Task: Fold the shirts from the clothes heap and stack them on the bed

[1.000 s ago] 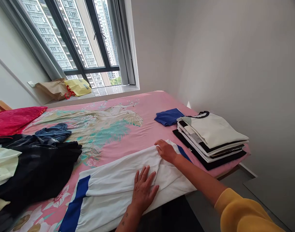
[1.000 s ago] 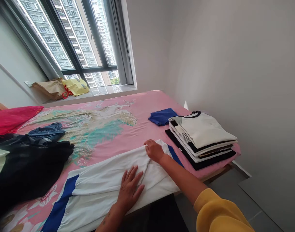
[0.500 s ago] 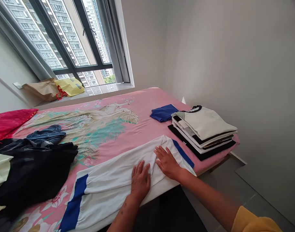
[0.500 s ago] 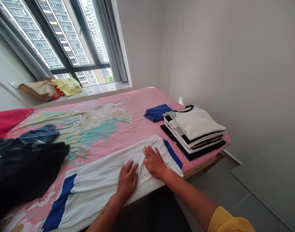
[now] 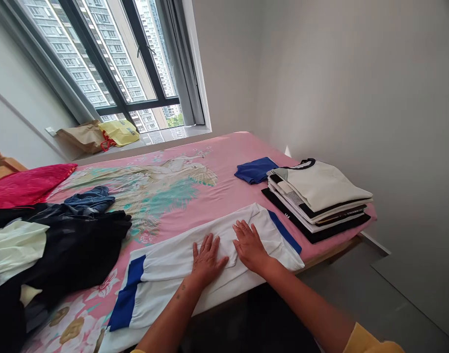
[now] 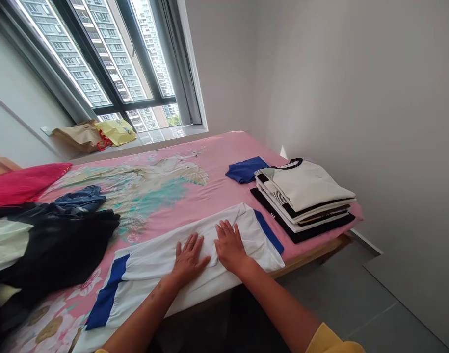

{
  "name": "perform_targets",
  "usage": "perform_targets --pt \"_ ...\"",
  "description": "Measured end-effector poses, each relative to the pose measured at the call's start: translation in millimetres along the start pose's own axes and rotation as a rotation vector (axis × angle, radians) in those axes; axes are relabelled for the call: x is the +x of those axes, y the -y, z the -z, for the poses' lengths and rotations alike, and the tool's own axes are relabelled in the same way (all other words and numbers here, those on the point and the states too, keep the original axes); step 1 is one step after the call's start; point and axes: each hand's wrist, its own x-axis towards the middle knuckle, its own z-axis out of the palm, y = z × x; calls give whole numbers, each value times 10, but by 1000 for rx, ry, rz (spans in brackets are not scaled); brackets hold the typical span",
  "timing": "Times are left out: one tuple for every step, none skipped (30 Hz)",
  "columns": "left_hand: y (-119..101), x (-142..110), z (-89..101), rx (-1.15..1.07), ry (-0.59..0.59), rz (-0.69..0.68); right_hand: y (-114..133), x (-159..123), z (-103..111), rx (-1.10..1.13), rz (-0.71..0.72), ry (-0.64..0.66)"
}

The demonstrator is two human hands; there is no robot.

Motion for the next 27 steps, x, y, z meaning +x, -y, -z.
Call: perform_targets --pt "-8 2 16 -13 6 6 91 93 -55 6 3 5" --pt "-3 -1 30 -20 7 18 168 174 -123 9 10 18" --pt "18 -15 39 -19 4 36 226 238 -203 12 10 47" --pt "62 -40 45 -12 -1 55 264 282 -293 11 -1 87" --pt "131 -80 48 0 -5 76 284 305 -387 3 -21 130" --pt "227 -137 53 13 -8 100 286 312 -482 -10 -44 167" --pt "348 -210 61 27 -10 128 274 306 -572 -31 -67 192" --pt "491 -299 76 38 -8 163 254 292 -653 -54 -82 202" --pt "651 -400 96 45 -3 205 230 275 -721 -78 -84 197" --pt "820 -510 122 45 1 253 207 257 -774 -102 -79 186" --pt "993 -621 152 38 2 300 188 242 -813 -122 -73 178" --pt "1163 -728 183 19 -4 343 176 229 -838 -140 -69 171" --pt "1325 -824 213 -14 -16 380 171 219 -853 -154 -66 164" --pt "1475 -905 242 -71 -38 410 171 211 -861 -165 -63 157" --pt "1610 -969 269 -143 -64 433 175 206 -866 -175 -62 148" --pt "1730 -1018 296 -217 -90 449 180 203 -868 -182 -61 143" --pt "1834 -1053 323 -285 -114 460 186 200 -870 -186 -63 141" --pt "1923 -1079 351 -336 -137 471 191 198 -873 -190 -68 144" --pt "1999 -1100 379 -366 -157 484 194 196 -876 -193 -71 147" --pt "2061 -1119 409 -373 -176 502 197 194 -880 -194 -74 150" --pt "2112 -1139 439 -363 -191 525 198 190 -883 -196 -75 152" --pt "2149 -1162 468 -349 -202 553 198 186 -887 -198 -75 150" --pt "2174 -1186 495 -327 -207 585 198 180 -890 -201 -74 145" --pt "2186 -1210 520 -300 -206 617 197 174 -893 -204 -71 138" --pt "2185 -1232 543 -269 -201 649 197 168 -895 -205 -68 131" --pt "2175 -1249 564 -237 -196 678 197 163 -897 -206 -65 126" --pt "2157 -1260 583 -208 -188 702 197 158 -900 -206 -61 121"
